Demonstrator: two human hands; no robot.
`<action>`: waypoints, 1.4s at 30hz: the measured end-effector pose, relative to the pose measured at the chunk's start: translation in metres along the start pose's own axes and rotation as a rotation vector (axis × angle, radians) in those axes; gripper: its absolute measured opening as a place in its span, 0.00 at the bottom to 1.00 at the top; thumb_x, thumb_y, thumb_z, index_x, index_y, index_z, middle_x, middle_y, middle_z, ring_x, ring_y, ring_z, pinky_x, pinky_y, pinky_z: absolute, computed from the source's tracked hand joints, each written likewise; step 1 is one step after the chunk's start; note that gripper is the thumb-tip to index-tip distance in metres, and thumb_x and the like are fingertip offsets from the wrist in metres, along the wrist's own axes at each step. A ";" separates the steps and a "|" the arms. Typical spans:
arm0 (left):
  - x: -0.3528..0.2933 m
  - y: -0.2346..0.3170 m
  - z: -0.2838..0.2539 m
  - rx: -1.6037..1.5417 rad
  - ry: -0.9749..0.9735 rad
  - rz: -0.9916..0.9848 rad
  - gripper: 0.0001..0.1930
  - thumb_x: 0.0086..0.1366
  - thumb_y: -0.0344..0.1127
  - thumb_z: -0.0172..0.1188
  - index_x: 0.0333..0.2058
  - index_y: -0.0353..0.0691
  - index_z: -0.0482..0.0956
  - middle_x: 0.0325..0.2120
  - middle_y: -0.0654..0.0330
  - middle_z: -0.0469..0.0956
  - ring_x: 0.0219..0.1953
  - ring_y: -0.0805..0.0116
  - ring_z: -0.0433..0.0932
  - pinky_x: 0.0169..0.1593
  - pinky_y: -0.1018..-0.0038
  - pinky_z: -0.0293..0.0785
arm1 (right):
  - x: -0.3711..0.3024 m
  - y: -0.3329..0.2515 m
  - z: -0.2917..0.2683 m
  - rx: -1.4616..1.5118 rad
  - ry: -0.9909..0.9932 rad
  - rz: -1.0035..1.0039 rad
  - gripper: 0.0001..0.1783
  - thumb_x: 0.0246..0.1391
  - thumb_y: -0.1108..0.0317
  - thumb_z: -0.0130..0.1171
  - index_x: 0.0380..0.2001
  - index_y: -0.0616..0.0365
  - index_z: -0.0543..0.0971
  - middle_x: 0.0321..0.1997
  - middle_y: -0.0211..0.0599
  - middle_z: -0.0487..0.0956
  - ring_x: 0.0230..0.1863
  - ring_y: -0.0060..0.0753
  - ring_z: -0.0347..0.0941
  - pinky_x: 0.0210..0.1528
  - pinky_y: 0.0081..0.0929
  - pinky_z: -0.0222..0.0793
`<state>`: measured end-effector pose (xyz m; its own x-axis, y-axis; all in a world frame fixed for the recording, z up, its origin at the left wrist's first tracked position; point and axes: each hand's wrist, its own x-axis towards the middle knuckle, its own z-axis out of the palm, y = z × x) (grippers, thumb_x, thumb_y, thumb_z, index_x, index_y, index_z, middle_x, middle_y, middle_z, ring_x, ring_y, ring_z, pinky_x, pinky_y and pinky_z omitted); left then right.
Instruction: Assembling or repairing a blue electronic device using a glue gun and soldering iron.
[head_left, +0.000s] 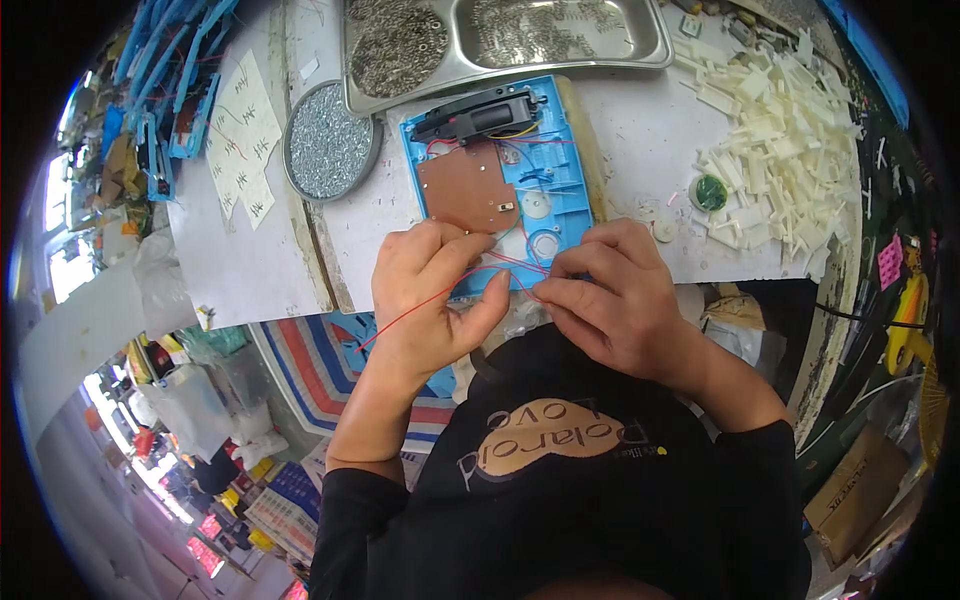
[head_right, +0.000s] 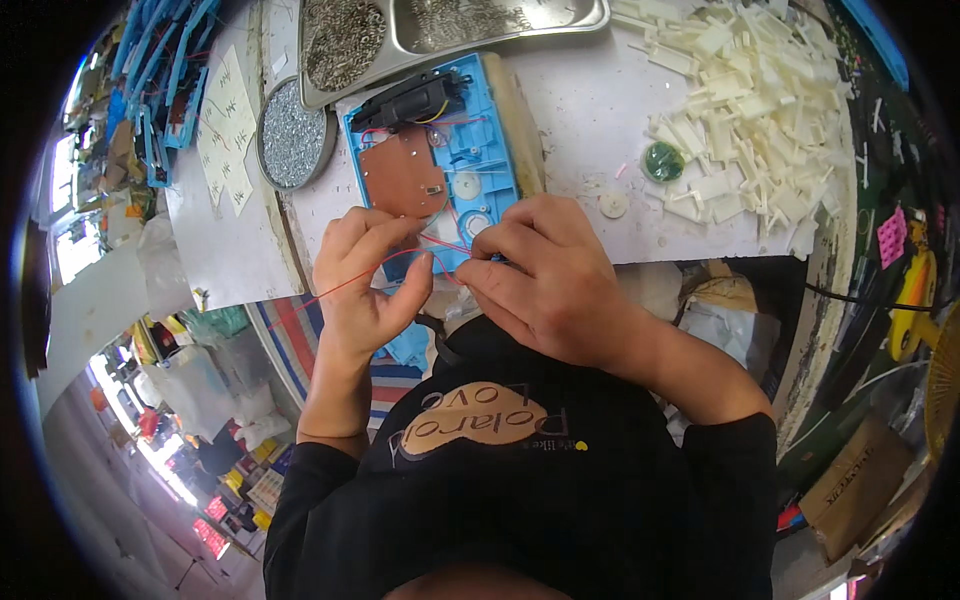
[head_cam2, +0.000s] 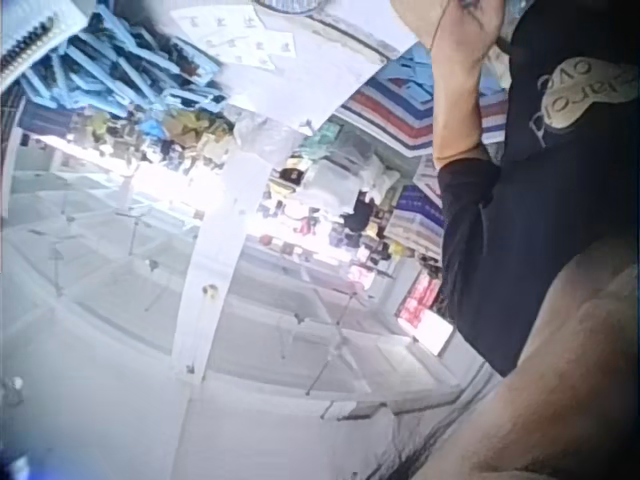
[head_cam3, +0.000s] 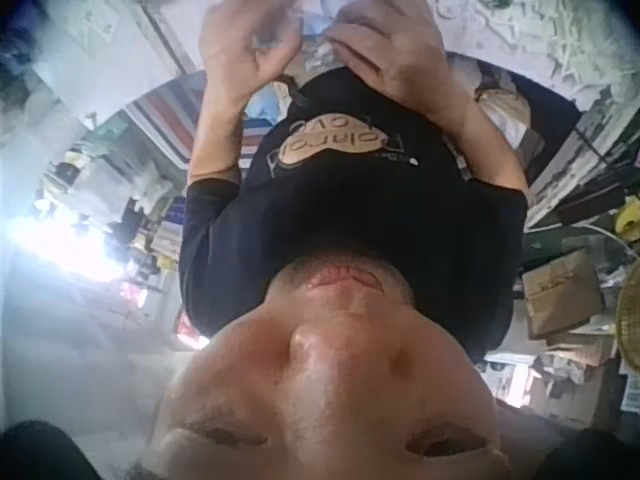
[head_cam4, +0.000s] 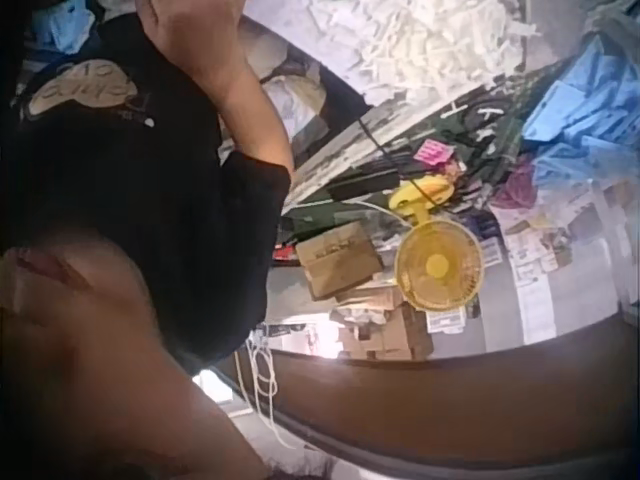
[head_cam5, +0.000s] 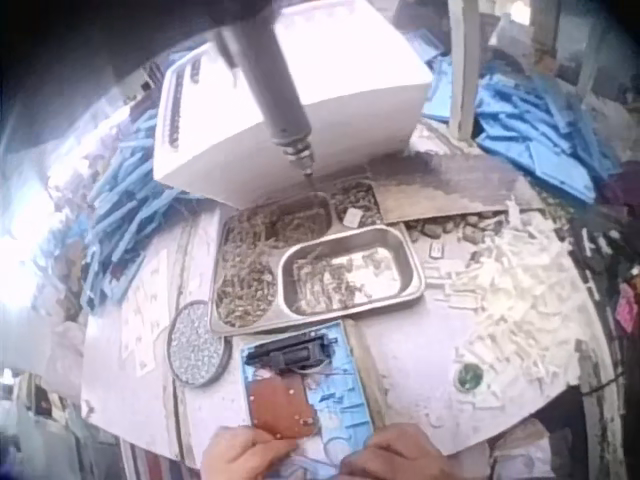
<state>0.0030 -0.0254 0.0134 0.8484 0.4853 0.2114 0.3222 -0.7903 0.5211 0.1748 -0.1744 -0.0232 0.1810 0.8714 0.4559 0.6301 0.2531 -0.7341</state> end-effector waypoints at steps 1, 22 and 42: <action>0.000 0.004 0.001 0.052 -0.009 -0.008 0.14 0.52 0.32 0.70 0.39 0.40 0.84 0.30 0.61 0.79 0.31 0.62 0.77 0.37 0.68 0.68 | -0.001 0.001 0.000 0.020 0.012 0.004 0.14 0.43 0.71 0.71 0.36 0.53 0.83 0.42 0.32 0.79 0.44 0.42 0.72 0.46 0.39 0.68; -0.024 0.012 0.015 0.087 0.009 -0.016 0.19 0.46 0.30 0.76 0.38 0.40 0.80 0.39 0.55 0.75 0.43 0.53 0.74 0.47 0.60 0.70 | 0.002 0.002 -0.001 0.353 0.196 -0.128 0.15 0.42 0.78 0.69 0.37 0.61 0.82 0.35 0.36 0.81 0.35 0.40 0.76 0.36 0.34 0.72; -0.045 0.001 -0.031 0.041 0.003 0.106 0.13 0.47 0.23 0.73 0.32 0.36 0.80 0.38 0.54 0.82 0.43 0.53 0.80 0.47 0.62 0.76 | 0.004 -0.007 -0.002 0.395 0.045 -0.294 0.19 0.36 0.76 0.71 0.37 0.56 0.82 0.36 0.32 0.80 0.36 0.38 0.75 0.40 0.39 0.74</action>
<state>-0.0478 -0.0360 0.0300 0.8773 0.3994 0.2662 0.2479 -0.8519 0.4614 0.1724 -0.1737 -0.0152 0.0762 0.7226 0.6871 0.3268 0.6329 -0.7019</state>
